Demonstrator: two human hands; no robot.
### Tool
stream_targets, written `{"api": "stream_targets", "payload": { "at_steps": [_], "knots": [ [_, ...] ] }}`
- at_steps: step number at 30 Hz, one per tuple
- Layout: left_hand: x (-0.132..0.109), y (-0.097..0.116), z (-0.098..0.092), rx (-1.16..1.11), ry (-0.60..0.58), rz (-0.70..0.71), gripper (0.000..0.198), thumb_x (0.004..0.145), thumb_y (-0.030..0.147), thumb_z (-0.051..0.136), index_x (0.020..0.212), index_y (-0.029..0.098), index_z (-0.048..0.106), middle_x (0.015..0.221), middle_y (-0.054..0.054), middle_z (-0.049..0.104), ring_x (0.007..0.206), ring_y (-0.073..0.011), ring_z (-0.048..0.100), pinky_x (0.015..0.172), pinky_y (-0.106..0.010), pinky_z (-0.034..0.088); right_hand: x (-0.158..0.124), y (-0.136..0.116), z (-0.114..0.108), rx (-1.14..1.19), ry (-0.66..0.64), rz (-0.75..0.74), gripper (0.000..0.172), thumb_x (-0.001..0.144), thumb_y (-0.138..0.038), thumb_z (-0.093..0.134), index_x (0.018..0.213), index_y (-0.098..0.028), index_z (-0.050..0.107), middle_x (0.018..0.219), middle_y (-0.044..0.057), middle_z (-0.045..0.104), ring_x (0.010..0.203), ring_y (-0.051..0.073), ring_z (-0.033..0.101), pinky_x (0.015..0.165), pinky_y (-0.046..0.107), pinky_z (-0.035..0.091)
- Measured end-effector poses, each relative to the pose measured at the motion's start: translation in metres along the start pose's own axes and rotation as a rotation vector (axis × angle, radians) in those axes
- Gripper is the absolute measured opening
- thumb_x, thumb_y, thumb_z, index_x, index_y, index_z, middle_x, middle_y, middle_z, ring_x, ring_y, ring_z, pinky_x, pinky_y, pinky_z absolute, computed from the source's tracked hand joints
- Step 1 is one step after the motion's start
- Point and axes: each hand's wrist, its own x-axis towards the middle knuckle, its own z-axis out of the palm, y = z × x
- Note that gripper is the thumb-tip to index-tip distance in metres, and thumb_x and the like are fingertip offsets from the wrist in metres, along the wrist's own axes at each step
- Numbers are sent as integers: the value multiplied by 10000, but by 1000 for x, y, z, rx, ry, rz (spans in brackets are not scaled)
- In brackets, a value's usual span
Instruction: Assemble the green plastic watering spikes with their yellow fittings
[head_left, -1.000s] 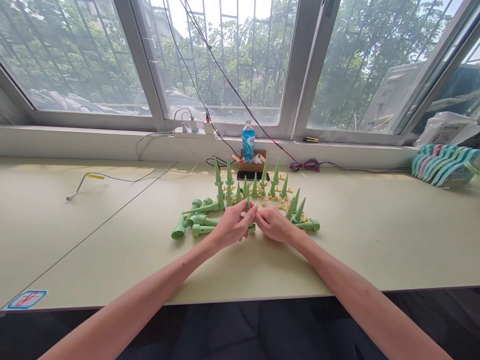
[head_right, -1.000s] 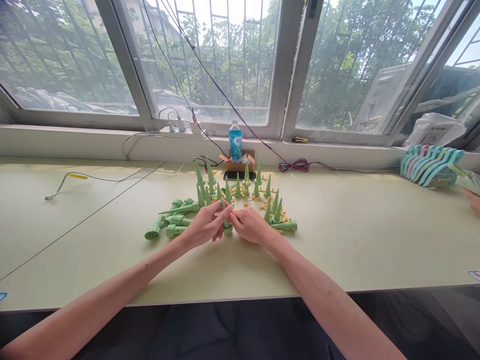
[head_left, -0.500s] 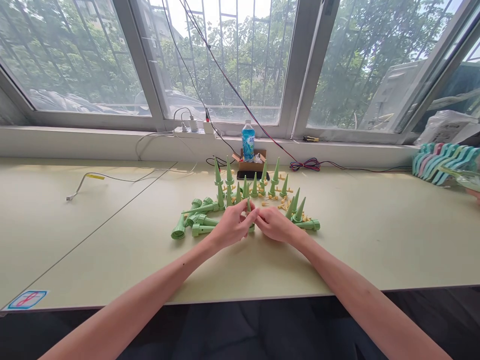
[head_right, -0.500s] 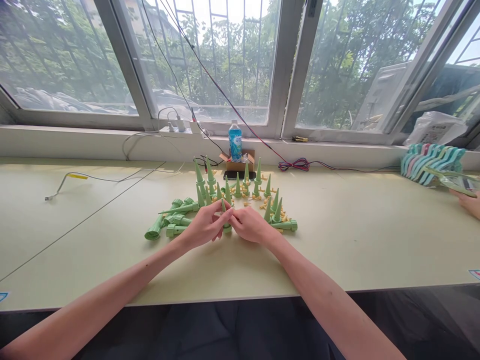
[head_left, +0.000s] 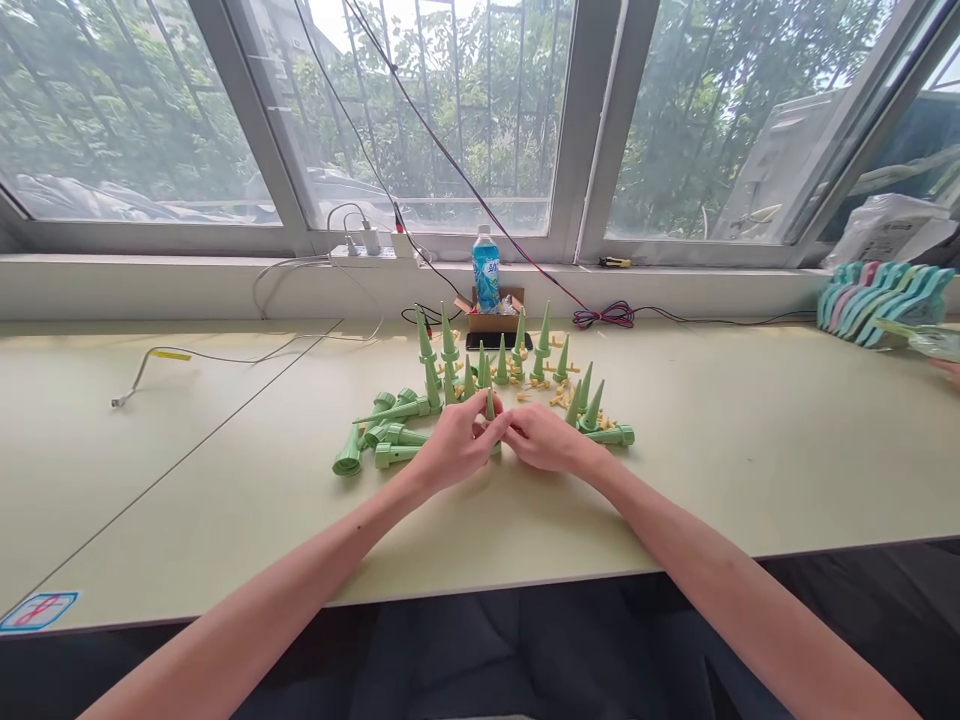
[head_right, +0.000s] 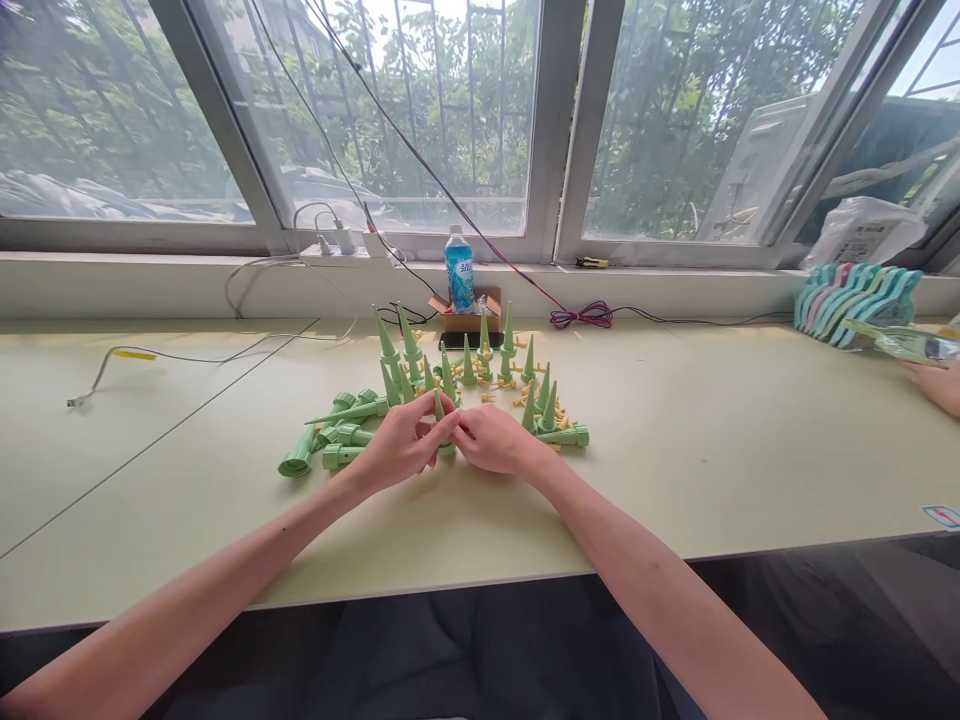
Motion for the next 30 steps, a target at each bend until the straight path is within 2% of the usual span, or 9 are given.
{"api": "stream_targets", "payload": {
  "at_steps": [6, 11, 17, 20, 25, 30],
  "knots": [
    [0, 1, -1, 9, 4, 2, 263, 928, 445, 430, 848, 201, 487, 459, 74, 489, 353, -96, 484, 373, -190, 370, 0, 3, 1, -21, -5, -24, 311, 947, -182, 389, 658, -163, 504, 569, -25, 467, 513, 84, 339, 537, 229, 263],
    [1, -2, 0, -43, 38, -7, 280, 939, 447, 410, 820, 200, 464, 522, 63, 516, 331, -84, 476, 327, -186, 352, 1, 4, 3, 33, -9, -20, 396, 979, -238, 354, 614, -159, 484, 556, -13, 512, 518, 81, 410, 565, 221, 299],
    [1, -4, 1, -69, 79, 13, 313, 934, 453, 425, 765, 190, 421, 650, 31, 592, 339, -56, 484, 332, -175, 345, 1, 6, 5, 114, 1, 2, 475, 992, -314, 335, 555, -163, 447, 507, -26, 485, 487, 75, 411, 566, 215, 324],
    [2, -2, 1, -76, 108, 11, 324, 931, 454, 432, 747, 188, 418, 627, 36, 577, 340, -56, 485, 336, -175, 351, 1, 5, 6, 114, 41, 9, 469, 991, -346, 335, 569, -169, 435, 521, -26, 469, 497, 79, 393, 547, 222, 304],
    [4, 2, 1, -98, 224, -15, 287, 932, 430, 438, 778, 189, 460, 580, 56, 549, 318, -57, 475, 339, -178, 355, 3, 5, 8, 72, 187, 5, 429, 962, -415, 411, 598, -191, 376, 514, -50, 361, 493, 88, 286, 499, 235, 235],
    [4, 3, 2, -104, 263, -53, 267, 923, 417, 456, 774, 196, 453, 498, 75, 498, 306, -72, 476, 320, -173, 329, 4, 7, 9, 104, 222, -20, 369, 972, -362, 393, 647, -188, 411, 559, -38, 427, 518, 90, 341, 526, 220, 279]
  ]
}}
